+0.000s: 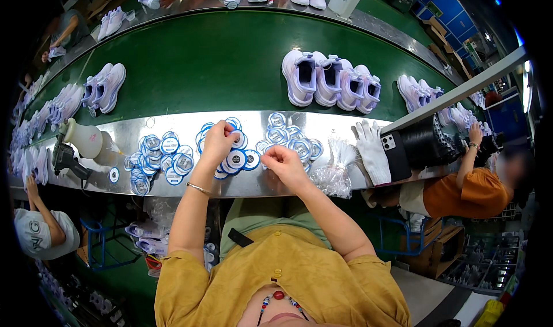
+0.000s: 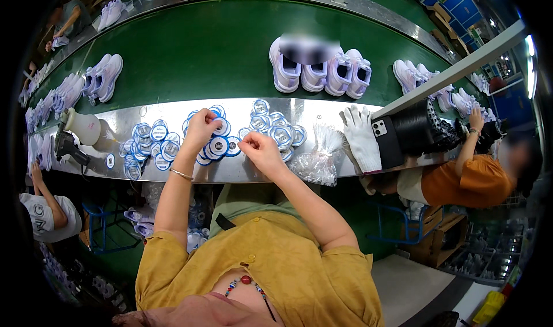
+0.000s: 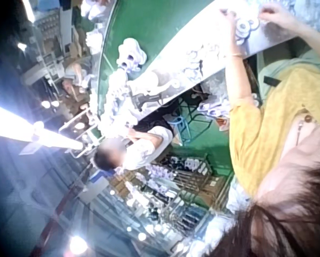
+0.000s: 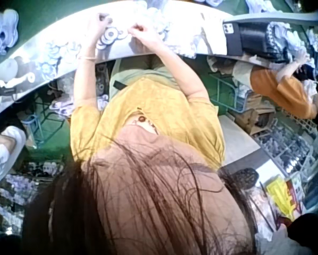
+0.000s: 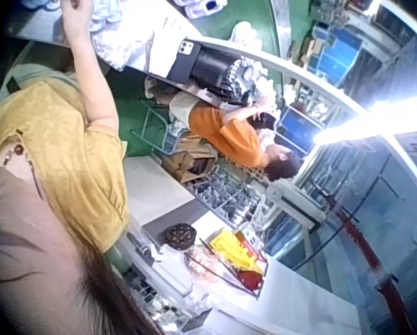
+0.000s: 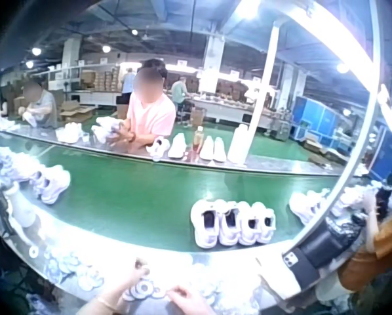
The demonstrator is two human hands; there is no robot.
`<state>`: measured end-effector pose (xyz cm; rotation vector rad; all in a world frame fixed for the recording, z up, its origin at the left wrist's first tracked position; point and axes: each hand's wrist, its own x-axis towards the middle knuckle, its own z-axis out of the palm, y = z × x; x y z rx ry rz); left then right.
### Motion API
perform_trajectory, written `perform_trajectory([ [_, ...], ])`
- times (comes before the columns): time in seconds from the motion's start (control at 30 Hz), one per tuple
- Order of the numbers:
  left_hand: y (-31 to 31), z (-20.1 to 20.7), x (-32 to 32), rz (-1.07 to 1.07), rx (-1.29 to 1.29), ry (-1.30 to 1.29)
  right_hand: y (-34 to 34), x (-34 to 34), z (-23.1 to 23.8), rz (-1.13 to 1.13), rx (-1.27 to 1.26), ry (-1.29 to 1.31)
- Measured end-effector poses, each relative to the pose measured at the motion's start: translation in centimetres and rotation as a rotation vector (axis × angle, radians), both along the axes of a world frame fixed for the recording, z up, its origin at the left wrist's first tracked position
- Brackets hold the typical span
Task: The person repeatedly picks small circular labels from a pile on the table, peels off the backing, and sticks each label onto the tongue of a white sneaker on the conveyor belt. The person handles the shoes and labels by hand, working continuously along the moving line.
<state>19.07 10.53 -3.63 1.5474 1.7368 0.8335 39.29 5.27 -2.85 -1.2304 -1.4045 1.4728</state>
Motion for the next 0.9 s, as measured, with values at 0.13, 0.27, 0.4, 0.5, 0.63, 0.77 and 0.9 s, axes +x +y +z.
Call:
perform_trajectory([
  [0.13, -0.8, 1.5, -0.3, 0.017, -0.044, -0.215, 1.0, -1.7, 0.7, -0.083, 0.148, -0.125],
  [0.27, -1.5, 2.7, 1.4, 0.027, -0.007, -0.407, 2.9, -2.4, 2.4, -0.142, 0.301, -0.31],
  [0.4, -1.3, 4.1, 3.1, 0.026, 0.015, -0.49, 4.6, -1.8, 3.1, -0.158, 0.326, -0.363],
  [0.5, -1.0, 4.0, 3.7, 0.01, 0.043, -0.547, 5.1, -1.7, 3.5, -0.156, 0.341, -0.394],
  [0.63, -0.7, 3.6, 4.7, -0.011, 0.034, -0.652, 5.6, -0.7, 3.6, -0.12, 0.422, -0.417],
  [0.77, 1.3, 4.1, 6.7, -0.022, -0.059, -0.871, 7.2, 2.4, 4.2, -0.087, 0.537, -0.33],
  [0.9, 3.8, 3.7, 10.3, -0.083, -0.039, -0.832, 9.0, 5.7, 3.8, -0.092, 0.507, -0.26],
])
